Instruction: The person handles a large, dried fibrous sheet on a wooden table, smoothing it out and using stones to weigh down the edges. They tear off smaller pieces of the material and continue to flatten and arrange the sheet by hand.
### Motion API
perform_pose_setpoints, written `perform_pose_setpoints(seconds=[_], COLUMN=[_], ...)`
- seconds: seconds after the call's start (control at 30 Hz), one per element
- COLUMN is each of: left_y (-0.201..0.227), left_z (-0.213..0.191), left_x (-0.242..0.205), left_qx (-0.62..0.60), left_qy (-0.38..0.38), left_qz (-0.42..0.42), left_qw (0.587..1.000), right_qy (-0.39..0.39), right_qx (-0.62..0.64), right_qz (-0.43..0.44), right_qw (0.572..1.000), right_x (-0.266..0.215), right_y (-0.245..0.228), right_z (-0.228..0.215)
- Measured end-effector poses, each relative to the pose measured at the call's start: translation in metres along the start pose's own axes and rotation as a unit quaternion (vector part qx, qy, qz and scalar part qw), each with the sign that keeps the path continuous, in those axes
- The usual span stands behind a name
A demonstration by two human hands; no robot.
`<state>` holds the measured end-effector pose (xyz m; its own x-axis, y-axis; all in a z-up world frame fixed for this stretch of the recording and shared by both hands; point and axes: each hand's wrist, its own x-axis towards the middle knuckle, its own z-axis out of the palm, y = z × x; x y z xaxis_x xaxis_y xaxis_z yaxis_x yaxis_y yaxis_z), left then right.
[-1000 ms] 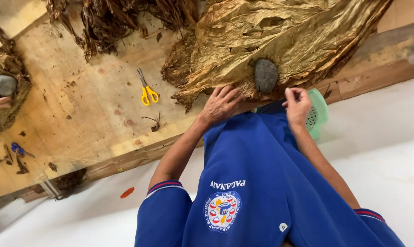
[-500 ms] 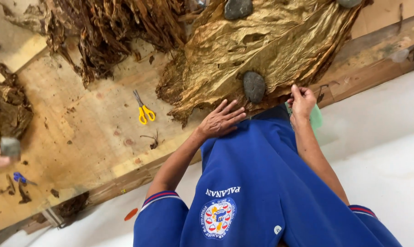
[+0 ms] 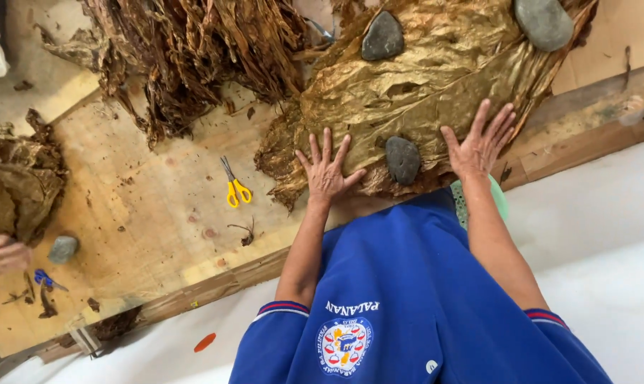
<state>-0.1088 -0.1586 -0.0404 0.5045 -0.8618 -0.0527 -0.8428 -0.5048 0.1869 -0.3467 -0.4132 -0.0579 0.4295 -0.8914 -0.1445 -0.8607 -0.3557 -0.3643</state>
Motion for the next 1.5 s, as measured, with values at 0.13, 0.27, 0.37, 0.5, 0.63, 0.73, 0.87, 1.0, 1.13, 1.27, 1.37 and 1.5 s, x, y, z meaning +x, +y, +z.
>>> perform_pose_setpoints(seconds=[0.13,0.27,0.37,0.5,0.63,0.73,0.87,1.0,1.13,1.27,1.37,1.5], left_y=[-0.019,-0.034,-0.035,0.008,0.030,0.025,0.020,0.026,0.026,0.025,0.025,0.030], left_z=[0.001,-0.008,-0.009,0.011,0.035,0.044,0.040,0.058,0.043,0.045,0.048,0.051], left_x=[-0.007,-0.007,0.022,0.100,0.158,0.183,0.200,0.214,0.231,0.240,0.245,0.245], left_qx=[-0.014,-0.023,-0.037,-0.144,-0.240,-0.202,-0.097,-0.065,-0.043,-0.054,-0.070,-0.069], left_qy=[-0.019,0.007,0.086,0.187,0.173,0.135,0.036,0.101,0.135,0.110,0.108,0.121], left_qz=[-0.019,-0.069,-0.095,-0.006,0.032,-0.029,-0.069,-0.136,-0.152,-0.187,-0.215,-0.225], left_qw=[1.000,0.997,0.991,0.972,0.955,0.970,0.992,0.983,0.978,0.975,0.968,0.964], right_qy=[0.012,-0.039,0.020,0.101,0.074,0.045,0.021,0.048,0.092,0.051,-0.044,-0.165], right_qx=[-0.002,0.050,0.073,0.055,0.010,0.014,0.010,0.078,0.072,0.135,0.129,0.083], right_qz=[0.025,0.066,0.042,-0.090,-0.164,-0.165,-0.173,-0.175,-0.244,-0.454,-0.552,-0.602], right_qw=[1.000,0.996,0.996,0.989,0.984,0.985,0.985,0.980,0.963,0.879,0.822,0.777], right_x=[-0.008,-0.014,-0.001,0.050,0.067,0.063,0.055,0.058,0.116,0.203,0.254,0.292], right_y=[0.014,0.020,0.023,-0.009,-0.034,-0.007,0.015,0.019,-0.026,-0.098,-0.141,-0.166], right_z=[-0.009,-0.035,-0.042,-0.034,-0.035,-0.022,-0.022,-0.030,-0.036,-0.008,0.017,0.027])
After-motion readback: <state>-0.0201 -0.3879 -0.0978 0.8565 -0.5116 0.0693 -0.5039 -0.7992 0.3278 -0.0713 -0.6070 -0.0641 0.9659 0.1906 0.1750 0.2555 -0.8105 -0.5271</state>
